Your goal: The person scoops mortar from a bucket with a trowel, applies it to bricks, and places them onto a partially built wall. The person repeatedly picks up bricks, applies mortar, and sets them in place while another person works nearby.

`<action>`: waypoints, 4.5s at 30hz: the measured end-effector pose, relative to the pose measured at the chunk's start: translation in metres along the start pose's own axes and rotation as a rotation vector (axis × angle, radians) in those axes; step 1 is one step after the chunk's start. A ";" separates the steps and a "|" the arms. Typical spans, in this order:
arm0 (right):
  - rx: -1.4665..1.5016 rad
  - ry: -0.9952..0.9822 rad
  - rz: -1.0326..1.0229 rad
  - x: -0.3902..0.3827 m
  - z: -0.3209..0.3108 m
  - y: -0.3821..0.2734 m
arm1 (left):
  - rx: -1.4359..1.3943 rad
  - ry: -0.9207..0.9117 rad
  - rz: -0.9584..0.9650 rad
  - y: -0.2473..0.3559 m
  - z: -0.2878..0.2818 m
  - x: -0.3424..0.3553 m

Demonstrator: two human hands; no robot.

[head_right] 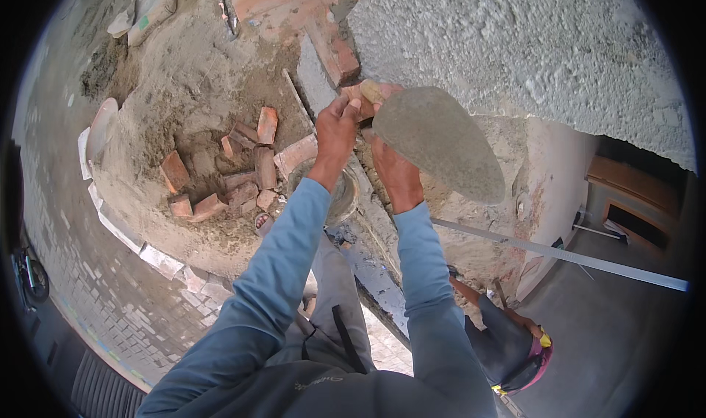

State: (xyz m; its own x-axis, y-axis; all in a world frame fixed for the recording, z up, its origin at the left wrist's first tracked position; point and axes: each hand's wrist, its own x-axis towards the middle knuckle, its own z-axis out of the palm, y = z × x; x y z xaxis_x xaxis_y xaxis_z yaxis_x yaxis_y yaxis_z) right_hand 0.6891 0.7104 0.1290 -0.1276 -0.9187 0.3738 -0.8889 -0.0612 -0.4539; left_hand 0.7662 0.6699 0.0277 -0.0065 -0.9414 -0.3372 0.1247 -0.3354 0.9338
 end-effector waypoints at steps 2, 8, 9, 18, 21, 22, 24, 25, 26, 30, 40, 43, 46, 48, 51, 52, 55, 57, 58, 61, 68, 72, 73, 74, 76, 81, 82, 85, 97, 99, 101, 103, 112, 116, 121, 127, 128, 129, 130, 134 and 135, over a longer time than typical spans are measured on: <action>-0.004 -0.077 0.093 0.006 -0.010 -0.005 | -0.003 -0.035 -0.019 0.001 0.001 0.012; 0.096 0.069 0.016 -0.011 0.000 -0.004 | -0.004 0.054 0.065 -0.019 0.002 0.004; 0.040 0.026 0.013 0.001 0.003 0.001 | 0.011 0.017 0.035 -0.016 0.004 0.004; -0.174 -0.150 -0.020 -0.007 -0.039 -0.047 | -0.550 -0.128 -0.330 -0.034 -0.088 0.013; -0.162 -0.287 -0.187 -0.008 -0.022 -0.088 | -0.412 0.095 -0.330 -0.094 -0.182 -0.038; -0.203 -0.344 -0.315 -0.015 -0.012 -0.096 | -0.420 0.156 -0.402 -0.115 -0.212 -0.063; -0.234 -0.467 -0.530 -0.040 0.016 -0.117 | -0.184 0.196 -0.529 -0.156 -0.282 -0.135; -0.218 -0.540 -0.616 -0.054 0.028 -0.128 | -0.167 0.137 -0.611 -0.175 -0.325 -0.176; -0.225 -0.526 -0.672 -0.058 0.038 -0.137 | -0.070 0.285 -0.745 -0.201 -0.378 -0.217; -0.405 -0.499 -0.697 -0.032 0.069 -0.096 | 0.311 0.344 -0.942 -0.253 -0.591 -0.414; -0.388 -0.452 -0.552 -0.044 0.085 -0.103 | 0.076 0.884 -1.098 -0.168 -0.665 -0.588; -0.364 -0.481 -0.582 -0.054 0.091 -0.100 | 0.078 0.591 -1.098 -0.189 -0.637 -0.553; -0.482 -0.459 -0.527 -0.045 0.097 -0.058 | 0.050 0.409 -1.025 -0.168 -0.576 -0.485; -0.530 -0.409 -0.459 -0.035 0.096 -0.038 | 0.076 0.309 -0.880 -0.154 -0.546 -0.445; -0.468 -0.453 -0.330 -0.032 0.096 -0.055 | 0.147 0.273 -0.726 -0.108 -0.527 -0.410; -0.415 -0.553 -0.296 -0.030 0.087 -0.078 | 0.135 0.276 -0.729 -0.105 -0.528 -0.407; -0.120 -0.731 -0.043 -0.071 0.080 -0.112 | 0.093 0.276 -0.763 -0.104 -0.524 -0.407; 0.031 -0.683 0.100 -0.098 0.087 -0.092 | 0.120 0.250 -0.859 -0.111 -0.517 -0.421; 0.059 -0.602 0.146 -0.123 0.102 -0.065 | 0.117 0.232 -0.914 -0.118 -0.516 -0.432; 0.085 -0.409 0.337 -0.139 0.129 -0.018 | 0.151 0.197 -1.052 -0.122 -0.520 -0.462; 0.080 -0.179 0.549 -0.110 0.161 0.040 | 0.316 0.136 -1.142 -0.125 -0.534 -0.465; 0.044 -0.248 0.616 -0.145 0.145 0.040 | 0.357 0.088 -1.005 -0.111 -0.517 -0.422; 0.032 -0.251 0.621 -0.158 0.135 0.040 | 0.337 0.081 -0.965 -0.105 -0.508 -0.409; 0.017 -0.254 0.627 -0.171 0.125 0.042 | 0.317 0.071 -0.926 -0.099 -0.499 -0.398; -0.005 -0.264 0.630 -0.186 0.107 0.043 | 0.291 0.052 -0.857 -0.095 -0.487 -0.381; -0.086 -0.360 0.600 -0.192 0.060 0.036 | 0.259 0.059 -0.860 -0.097 -0.470 -0.378; -0.110 -0.353 0.577 -0.193 0.052 0.036 | 0.243 0.062 -0.880 -0.100 -0.469 -0.382; -0.131 -0.382 0.510 -0.182 0.024 0.029 | 0.212 0.080 -0.937 -0.109 -0.470 -0.400; 0.959 -0.687 0.722 -0.028 -0.053 -0.001 | 0.201 0.143 -0.953 -0.131 -0.483 -0.421; 0.973 -0.628 0.842 -0.014 -0.040 0.017 | 0.179 0.136 -0.929 -0.130 -0.482 -0.414; 1.011 -0.585 0.862 -0.021 -0.052 0.010 | 0.272 0.121 -0.884 -0.128 -0.485 -0.409; 1.093 -0.595 0.881 -0.051 -0.076 -0.001 | 0.358 0.071 -0.857 -0.120 -0.483 -0.405; -0.052 -1.049 0.613 -0.305 0.023 0.076 | 0.939 -0.651 -0.797 -0.218 -0.388 -0.374; -0.485 -0.962 0.512 -0.334 0.127 0.102 | 1.450 -0.670 -0.956 -0.194 -0.352 -0.373; -0.355 -0.875 0.684 -0.347 0.223 0.109 | 1.389 -0.638 -0.954 -0.194 -0.356 -0.367; 0.126 -0.862 0.783 -0.372 0.174 0.117 | 1.014 -0.441 -0.512 -0.234 -0.400 -0.352; 0.145 -0.891 0.783 -0.364 0.161 0.113 | 1.059 -0.401 -0.466 -0.227 -0.391 -0.337; 0.160 -0.916 0.791 -0.360 0.145 0.109 | 1.018 -0.341 -0.454 -0.225 -0.385 -0.320; 0.188 -0.878 0.759 -0.355 0.133 0.107 | 0.970 -0.276 -0.435 -0.225 -0.381 -0.300; 0.248 -0.755 0.674 -0.328 0.076 0.093 | 0.609 -0.183 -0.425 -0.192 -0.333 -0.197; 0.273 -0.751 0.688 -0.304 0.049 0.080 | 0.509 -0.172 -0.433 -0.176 -0.311 -0.178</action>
State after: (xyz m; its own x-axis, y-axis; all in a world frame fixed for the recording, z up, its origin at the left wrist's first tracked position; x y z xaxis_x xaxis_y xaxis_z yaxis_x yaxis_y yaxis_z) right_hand 0.6785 0.9656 -0.0606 -0.1786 -0.7885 -0.5885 -0.5873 0.5653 -0.5792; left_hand 1.0540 0.9080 -0.1136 -0.1128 -0.6970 -0.7082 -0.4055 -0.6184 0.6732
